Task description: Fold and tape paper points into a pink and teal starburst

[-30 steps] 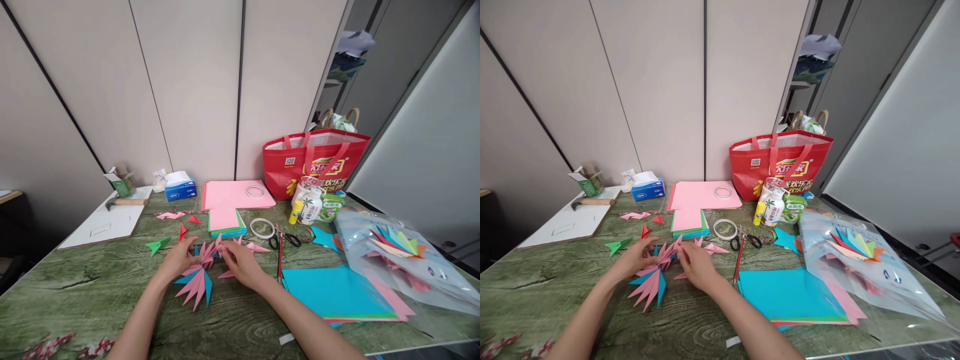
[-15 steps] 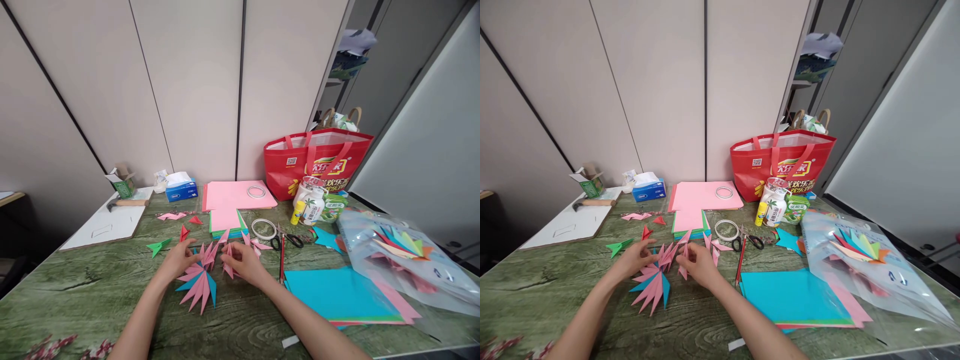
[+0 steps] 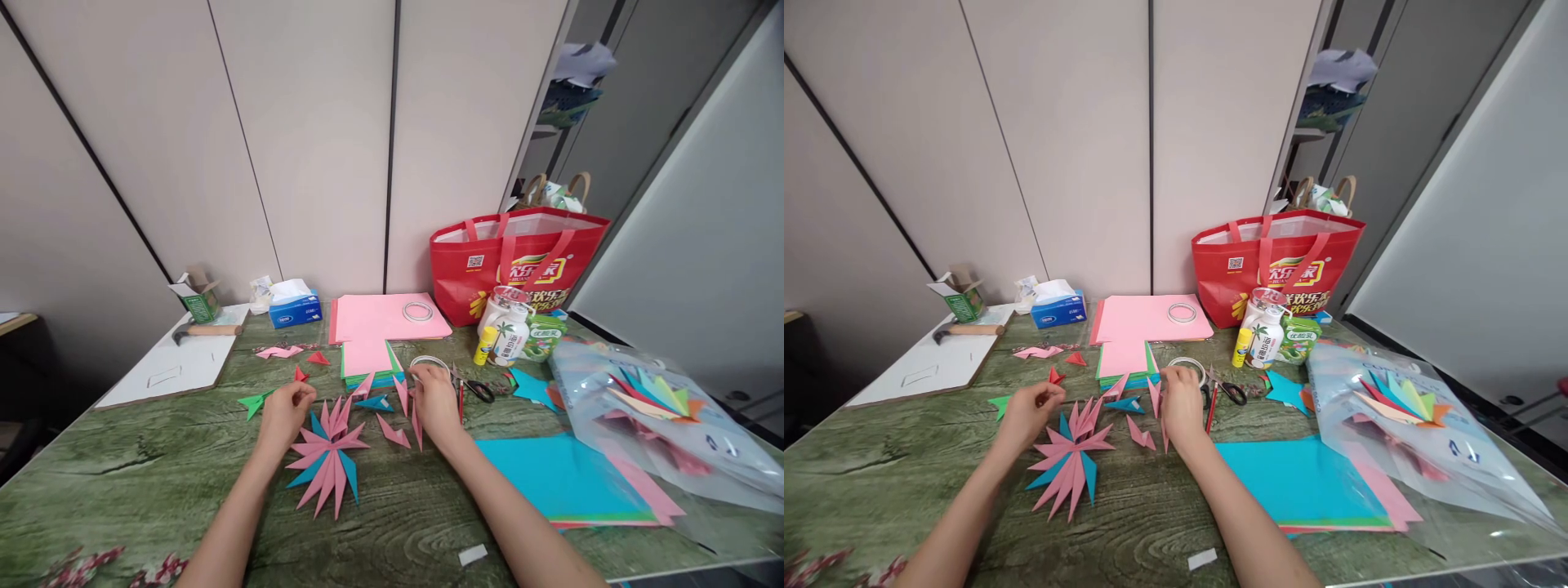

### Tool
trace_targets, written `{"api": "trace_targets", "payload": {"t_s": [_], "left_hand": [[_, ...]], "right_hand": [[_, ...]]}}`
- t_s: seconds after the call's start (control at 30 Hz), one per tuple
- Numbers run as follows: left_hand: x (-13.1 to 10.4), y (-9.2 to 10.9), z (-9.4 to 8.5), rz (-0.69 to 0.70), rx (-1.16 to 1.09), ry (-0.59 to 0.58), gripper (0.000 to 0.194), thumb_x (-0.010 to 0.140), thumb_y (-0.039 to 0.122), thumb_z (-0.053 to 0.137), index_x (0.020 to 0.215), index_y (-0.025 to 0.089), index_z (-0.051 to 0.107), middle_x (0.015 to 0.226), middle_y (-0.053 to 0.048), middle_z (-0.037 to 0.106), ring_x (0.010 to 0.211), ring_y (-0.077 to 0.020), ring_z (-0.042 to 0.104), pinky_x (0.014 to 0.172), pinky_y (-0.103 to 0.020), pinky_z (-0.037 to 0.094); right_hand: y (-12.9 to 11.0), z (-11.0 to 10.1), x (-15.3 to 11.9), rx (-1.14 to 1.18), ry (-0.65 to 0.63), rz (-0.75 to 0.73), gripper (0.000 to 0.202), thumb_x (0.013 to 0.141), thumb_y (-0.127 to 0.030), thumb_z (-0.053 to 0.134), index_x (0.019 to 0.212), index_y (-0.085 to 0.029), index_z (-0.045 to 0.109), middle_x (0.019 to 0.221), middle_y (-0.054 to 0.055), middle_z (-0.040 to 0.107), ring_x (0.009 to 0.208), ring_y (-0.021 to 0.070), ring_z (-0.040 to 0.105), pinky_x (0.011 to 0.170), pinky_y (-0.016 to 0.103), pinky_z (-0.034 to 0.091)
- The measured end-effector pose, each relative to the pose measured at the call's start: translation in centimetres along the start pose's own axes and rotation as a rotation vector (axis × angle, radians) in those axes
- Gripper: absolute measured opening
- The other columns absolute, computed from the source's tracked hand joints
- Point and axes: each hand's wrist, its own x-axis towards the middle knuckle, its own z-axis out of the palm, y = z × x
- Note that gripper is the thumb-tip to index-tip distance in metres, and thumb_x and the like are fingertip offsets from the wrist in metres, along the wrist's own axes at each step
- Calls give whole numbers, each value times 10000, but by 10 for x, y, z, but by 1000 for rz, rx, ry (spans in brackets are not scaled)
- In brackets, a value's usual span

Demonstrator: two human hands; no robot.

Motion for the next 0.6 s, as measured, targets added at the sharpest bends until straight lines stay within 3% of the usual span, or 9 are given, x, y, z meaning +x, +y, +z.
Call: {"api": "trace_targets", "payload": {"t_s": [0.1,0.2,0.27,0.37,0.47,0.6], "left_hand": [[-2,4,5,57,-95,48,204,723,310,455,662,171,593,608,-10,622,556,-159,544,564,-243,394],[-6,12,9,104,-211,38,232,766,335,438,715,168,591,555,-4,609,550,-163,558,585,-254,417],[-10,19,11,149,-279,48,236,782,336,443,812,168,606,619,-17,634,602,-168,577,626,-267,432],[-16,27,12,279,-391,97,253,766,303,507,976,193,595,856,-51,651,742,-171,581,730,-294,434],[-20,33,12,326,-538,103,396,693,274,618,1079,216,549,977,-62,618,815,-180,566,771,-313,433],[-23,39,10,205,-756,44,498,583,248,710,1051,200,547,917,-56,636,819,-198,574,758,-318,448]], "right_hand": [[11,-4,4,-348,-100,137,254,751,-65,438,876,-138,646,974,149,599,943,275,466,742,362,360],[16,-6,7,-427,-123,183,229,781,-93,429,785,-129,655,886,164,611,909,281,475,718,381,360],[16,-6,8,-307,-36,110,207,800,-127,430,803,-133,637,873,149,608,908,264,483,740,373,372],[6,-4,6,98,77,-121,173,829,-176,422,896,-150,579,883,100,599,863,202,518,744,311,408],[-11,-1,-3,430,-5,-362,149,844,-205,420,912,-171,549,820,59,600,752,156,545,682,266,434],[-29,3,-17,533,-113,-532,141,825,-166,449,917,-184,554,868,70,599,833,165,544,732,291,440]]}}
